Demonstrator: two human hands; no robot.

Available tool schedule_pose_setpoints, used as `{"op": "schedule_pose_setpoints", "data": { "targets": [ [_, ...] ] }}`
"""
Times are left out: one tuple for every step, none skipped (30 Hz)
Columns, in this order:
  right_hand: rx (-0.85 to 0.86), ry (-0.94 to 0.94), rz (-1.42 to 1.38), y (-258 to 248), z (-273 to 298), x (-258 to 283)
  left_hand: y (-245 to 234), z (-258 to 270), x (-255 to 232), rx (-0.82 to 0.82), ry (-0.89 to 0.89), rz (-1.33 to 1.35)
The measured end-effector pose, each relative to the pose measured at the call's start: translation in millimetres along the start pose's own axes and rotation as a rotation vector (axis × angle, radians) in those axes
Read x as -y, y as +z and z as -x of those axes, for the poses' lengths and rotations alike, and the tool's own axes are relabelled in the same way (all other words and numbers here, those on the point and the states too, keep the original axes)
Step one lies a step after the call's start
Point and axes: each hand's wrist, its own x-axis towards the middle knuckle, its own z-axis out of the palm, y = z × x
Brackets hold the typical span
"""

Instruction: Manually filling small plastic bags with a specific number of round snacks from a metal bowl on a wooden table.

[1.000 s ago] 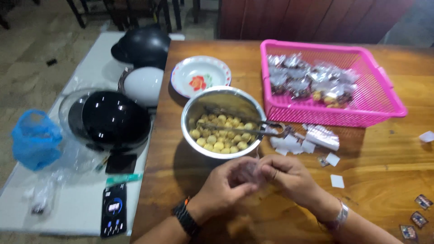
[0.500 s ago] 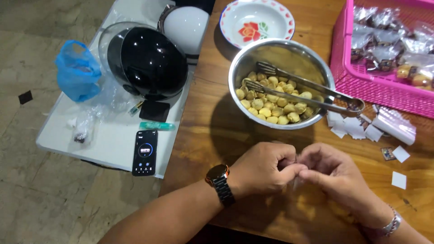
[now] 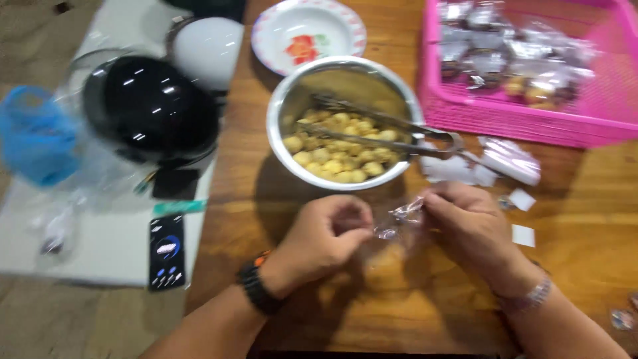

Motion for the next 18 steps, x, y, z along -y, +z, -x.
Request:
{"op": "schedule_pose_setpoints", "data": {
  "targets": [
    [-0.028, -0.012, 0.000, -1.4, -1.9, 3.1, -0.8, -2.0, -2.6, 0.029, 0.009, 0.003],
    [0.021, -0.023, -0.025, -2.7, -3.6, 6.2, -1.9, -3.8, -5.2, -0.020, -0.044, -0.074],
    [0.072, -0.033, -0.054, -1.7, -6.1, 8.9, -5.6, -5.1, -8.8, -0.070, -0.099, -0.158],
    [0.047, -0.045, -0.058, -4.1, -2.0, 15.8, -1.4, -7.6, -8.2, -0.043, -0.090, -0.160],
    [0.041, -0.017, -0.022, -2.5, -2.2, 22.3, -1.1, -7.8, -8.8, -0.088, -0.182, -0.091],
    [0.035, 0.011, 0.013, 0.7, -1.7, 29.3, -2.2, -7.0, -10.3, -0.133, -0.273, -0.022],
    [0.048, -0.006, 0.005, -2.6, -2.8, 28.0, -1.9, -7.7, -9.9, -0.144, -0.260, -0.037],
    [0.037, -0.052, 0.057, -4.6, -3.5, 26.9, -2.7, -7.5, -10.0, -0.150, -0.265, -0.059],
    [0.029, -0.104, 0.113, -6.5, -6.2, 27.3, -3.9, -8.6, -10.5, -0.161, -0.264, -0.080],
    [0.045, -0.126, 0.108, -5.3, -8.7, 31.0, -6.4, -9.9, -15.9, -0.176, -0.244, -0.092],
    [0.058, -0.128, 0.143, -6.2, -7.1, 32.9, -6.1, -9.5, -19.9, -0.179, -0.294, -0.040],
    [0.070, -0.131, 0.178, -7.6, -6.0, 34.2, -5.6, -9.5, -23.1, -0.181, -0.344, 0.012],
    [0.072, -0.141, 0.174, -9.0, -8.0, 31.9, -6.6, -9.8, -19.3, -0.183, -0.335, 0.006],
    [0.076, -0.136, 0.143, -10.7, -10.4, 29.2, -7.5, -10.5, -14.9, -0.157, -0.293, 0.058],
    [0.078, -0.126, 0.112, -13.0, -11.2, 25.6, -7.4, -10.2, -9.7, -0.130, -0.256, 0.112],
    [0.078, -0.131, 0.109, -11.7, -12.4, 27.0, -7.5, -10.0, -12.4, -0.128, -0.252, 0.108],
    [0.060, -0.135, 0.141, -10.8, -12.4, 27.7, -7.1, -9.1, -14.7, -0.131, -0.265, 0.096],
    [0.043, -0.139, 0.172, -9.9, -12.6, 28.1, -6.7, -8.3, -16.7, -0.135, -0.279, 0.083]
  ]
}}
